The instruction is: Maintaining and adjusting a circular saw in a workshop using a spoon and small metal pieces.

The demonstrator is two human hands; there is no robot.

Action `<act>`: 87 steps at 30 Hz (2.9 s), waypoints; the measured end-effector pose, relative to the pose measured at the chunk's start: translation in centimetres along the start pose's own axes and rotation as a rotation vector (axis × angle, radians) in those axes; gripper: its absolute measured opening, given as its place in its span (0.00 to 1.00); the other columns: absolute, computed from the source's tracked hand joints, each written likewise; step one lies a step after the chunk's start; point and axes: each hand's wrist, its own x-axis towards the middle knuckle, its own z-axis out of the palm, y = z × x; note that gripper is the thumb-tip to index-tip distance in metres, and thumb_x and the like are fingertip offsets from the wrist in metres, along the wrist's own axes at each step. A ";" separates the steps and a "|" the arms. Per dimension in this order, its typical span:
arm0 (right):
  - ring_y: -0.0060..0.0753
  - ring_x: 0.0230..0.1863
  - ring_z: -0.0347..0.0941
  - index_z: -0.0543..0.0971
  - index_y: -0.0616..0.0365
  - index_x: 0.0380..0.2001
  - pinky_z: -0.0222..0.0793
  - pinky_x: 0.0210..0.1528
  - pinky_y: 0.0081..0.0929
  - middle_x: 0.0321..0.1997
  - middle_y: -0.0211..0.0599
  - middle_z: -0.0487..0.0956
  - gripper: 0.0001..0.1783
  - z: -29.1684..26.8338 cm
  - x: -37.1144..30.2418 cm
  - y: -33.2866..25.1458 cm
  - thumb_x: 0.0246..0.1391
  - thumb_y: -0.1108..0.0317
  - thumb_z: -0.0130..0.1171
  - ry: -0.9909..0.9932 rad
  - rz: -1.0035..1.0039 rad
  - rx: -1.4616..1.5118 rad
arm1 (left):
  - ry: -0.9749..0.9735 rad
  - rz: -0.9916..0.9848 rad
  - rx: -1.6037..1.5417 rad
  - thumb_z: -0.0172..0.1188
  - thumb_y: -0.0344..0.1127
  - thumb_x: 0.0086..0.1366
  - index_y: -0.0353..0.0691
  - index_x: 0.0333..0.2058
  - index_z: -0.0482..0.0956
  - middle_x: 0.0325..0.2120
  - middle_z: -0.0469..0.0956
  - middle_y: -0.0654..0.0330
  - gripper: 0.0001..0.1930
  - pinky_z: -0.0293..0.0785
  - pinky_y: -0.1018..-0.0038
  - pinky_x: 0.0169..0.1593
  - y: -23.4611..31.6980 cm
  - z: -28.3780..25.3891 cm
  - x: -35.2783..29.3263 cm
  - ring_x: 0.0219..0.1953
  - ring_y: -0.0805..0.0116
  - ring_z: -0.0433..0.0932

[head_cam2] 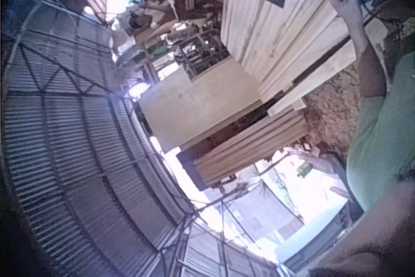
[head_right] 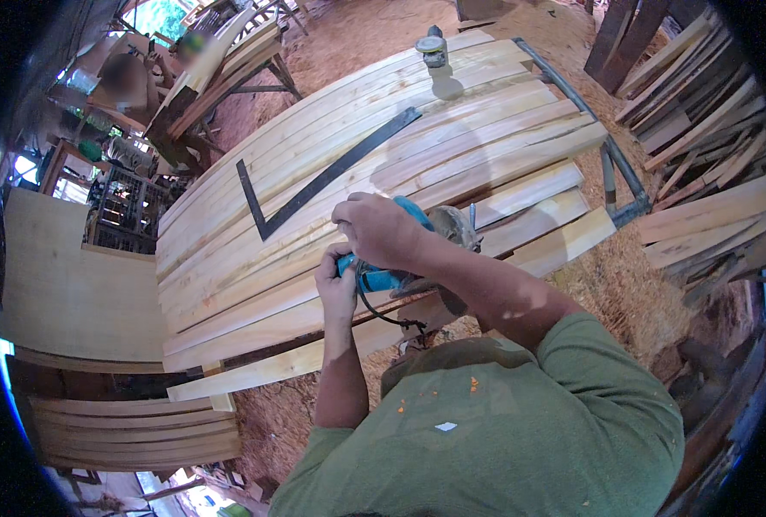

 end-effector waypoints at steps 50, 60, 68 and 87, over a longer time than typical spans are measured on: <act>0.46 0.48 0.81 0.87 0.50 0.41 0.67 0.59 0.46 0.39 0.40 0.86 0.22 -7.1 -5.2 -0.8 0.56 0.44 0.68 -0.254 -0.008 -0.283 | 0.134 0.275 0.103 0.73 0.24 0.62 0.34 0.42 0.79 0.36 0.82 0.60 0.13 0.77 0.76 0.41 1.6 2.8 -0.9 0.37 0.75 0.79; 0.40 0.44 0.79 0.85 0.32 0.54 0.69 0.57 0.41 0.45 0.25 0.86 0.20 -5.4 -4.2 0.0 0.57 0.57 0.68 -0.295 -0.224 -0.311 | 0.101 0.300 0.079 0.73 0.21 0.60 0.33 0.41 0.79 0.38 0.80 0.61 0.13 0.77 0.78 0.43 2.1 0.8 -1.5 0.39 0.76 0.78; 0.39 0.42 0.77 0.86 0.32 0.50 0.67 0.57 0.41 0.39 0.25 0.84 0.18 -4.6 -4.0 0.2 0.54 0.59 0.69 -0.306 -0.181 -0.265 | -0.235 0.166 0.075 0.73 0.22 0.59 0.39 0.42 0.80 0.39 0.81 0.67 0.15 0.75 0.81 0.43 2.4 -2.0 -0.5 0.40 0.80 0.77; 0.37 0.40 0.75 0.87 0.36 0.50 0.68 0.55 0.40 0.35 0.25 0.83 0.19 -5.1 -4.2 0.3 0.54 0.64 0.70 -0.238 -0.222 -0.238 | -0.340 0.130 0.000 0.59 0.16 0.56 0.33 0.39 0.81 0.42 0.81 0.61 0.12 0.76 0.76 0.48 3.0 -2.1 0.1 0.43 0.73 0.78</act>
